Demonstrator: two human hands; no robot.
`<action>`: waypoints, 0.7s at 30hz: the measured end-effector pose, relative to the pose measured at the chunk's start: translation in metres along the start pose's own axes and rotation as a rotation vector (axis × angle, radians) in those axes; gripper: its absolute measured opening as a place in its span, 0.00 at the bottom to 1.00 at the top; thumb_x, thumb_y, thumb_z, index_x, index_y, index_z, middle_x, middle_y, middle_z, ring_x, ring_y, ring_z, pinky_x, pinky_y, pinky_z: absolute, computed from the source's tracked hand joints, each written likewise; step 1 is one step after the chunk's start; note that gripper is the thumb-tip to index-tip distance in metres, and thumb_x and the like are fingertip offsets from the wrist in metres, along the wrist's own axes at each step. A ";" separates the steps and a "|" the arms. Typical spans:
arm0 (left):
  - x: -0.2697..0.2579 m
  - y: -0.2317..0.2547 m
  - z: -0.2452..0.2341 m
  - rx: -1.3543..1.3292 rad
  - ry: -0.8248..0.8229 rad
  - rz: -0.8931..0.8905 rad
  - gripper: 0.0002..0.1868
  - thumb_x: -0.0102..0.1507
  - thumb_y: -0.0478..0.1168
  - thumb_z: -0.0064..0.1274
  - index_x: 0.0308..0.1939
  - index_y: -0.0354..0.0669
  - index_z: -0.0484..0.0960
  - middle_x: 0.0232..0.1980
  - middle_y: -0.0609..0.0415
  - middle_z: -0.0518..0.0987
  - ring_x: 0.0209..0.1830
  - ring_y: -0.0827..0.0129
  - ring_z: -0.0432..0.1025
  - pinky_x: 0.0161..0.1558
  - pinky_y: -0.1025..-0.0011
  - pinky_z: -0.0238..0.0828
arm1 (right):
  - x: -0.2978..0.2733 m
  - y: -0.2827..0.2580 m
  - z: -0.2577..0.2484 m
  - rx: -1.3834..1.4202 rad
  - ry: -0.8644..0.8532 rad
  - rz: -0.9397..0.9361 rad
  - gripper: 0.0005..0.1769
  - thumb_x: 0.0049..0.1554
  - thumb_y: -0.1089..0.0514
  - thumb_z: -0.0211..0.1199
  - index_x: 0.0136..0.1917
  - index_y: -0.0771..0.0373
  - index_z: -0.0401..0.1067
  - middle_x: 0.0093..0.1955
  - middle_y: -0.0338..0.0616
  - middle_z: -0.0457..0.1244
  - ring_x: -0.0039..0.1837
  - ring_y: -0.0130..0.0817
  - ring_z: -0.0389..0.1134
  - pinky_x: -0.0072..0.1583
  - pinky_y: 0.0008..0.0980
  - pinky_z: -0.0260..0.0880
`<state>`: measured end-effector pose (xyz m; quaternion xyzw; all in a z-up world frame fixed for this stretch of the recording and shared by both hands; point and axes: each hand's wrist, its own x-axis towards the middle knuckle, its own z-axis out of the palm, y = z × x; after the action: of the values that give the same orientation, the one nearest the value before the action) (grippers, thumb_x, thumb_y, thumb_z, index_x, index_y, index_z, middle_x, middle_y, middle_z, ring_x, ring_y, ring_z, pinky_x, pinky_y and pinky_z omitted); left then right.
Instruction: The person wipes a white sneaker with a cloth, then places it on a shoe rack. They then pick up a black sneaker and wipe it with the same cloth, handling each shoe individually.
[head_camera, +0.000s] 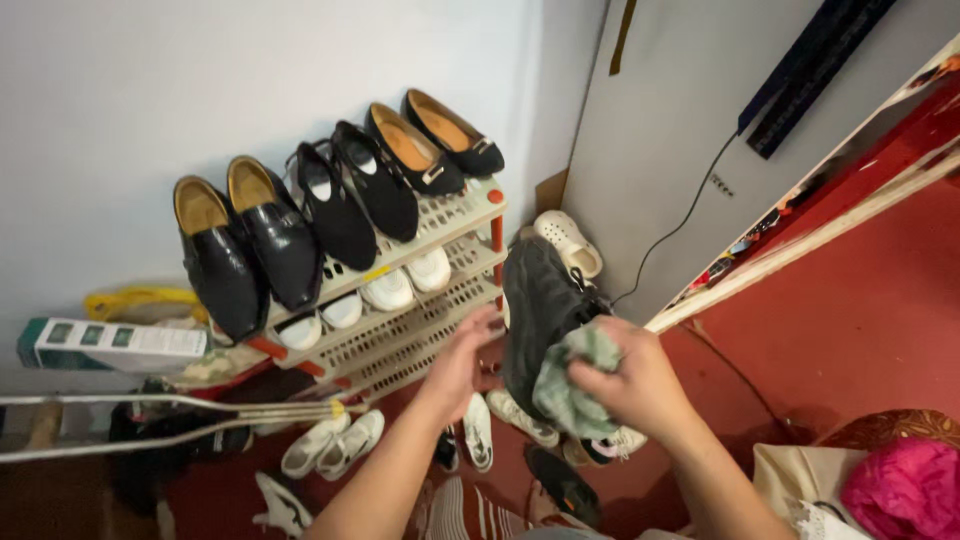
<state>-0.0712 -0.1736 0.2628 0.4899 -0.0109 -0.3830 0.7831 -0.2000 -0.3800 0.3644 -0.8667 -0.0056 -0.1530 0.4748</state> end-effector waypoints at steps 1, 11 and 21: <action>-0.002 0.002 0.005 -0.045 -0.041 0.022 0.37 0.64 0.41 0.42 0.80 0.47 0.56 0.80 0.47 0.60 0.72 0.54 0.63 0.53 0.57 0.75 | 0.008 -0.016 0.003 -0.150 0.028 -0.042 0.12 0.45 0.56 0.70 0.42 0.61 0.76 0.39 0.42 0.66 0.42 0.39 0.70 0.45 0.38 0.71; -0.010 0.064 -0.014 0.042 -0.251 0.305 0.53 0.58 0.47 0.63 0.79 0.44 0.47 0.68 0.44 0.64 0.63 0.58 0.66 0.61 0.59 0.66 | 0.079 -0.119 0.099 -0.644 0.129 -0.008 0.18 0.39 0.51 0.75 0.37 0.61 0.72 0.41 0.46 0.66 0.39 0.51 0.70 0.42 0.49 0.71; 0.061 0.040 -0.154 0.361 -0.556 0.586 0.32 0.69 0.41 0.50 0.75 0.45 0.58 0.73 0.52 0.66 0.72 0.63 0.63 0.70 0.62 0.63 | 0.139 -0.162 0.165 -0.442 0.037 -0.289 0.42 0.32 0.60 0.73 0.63 0.61 0.75 0.56 0.46 0.68 0.43 0.48 0.72 0.46 0.44 0.71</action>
<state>0.0557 -0.0848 0.1921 0.4734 -0.4265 -0.2538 0.7277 -0.0496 -0.1737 0.4527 -0.9366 -0.0873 -0.2326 0.2473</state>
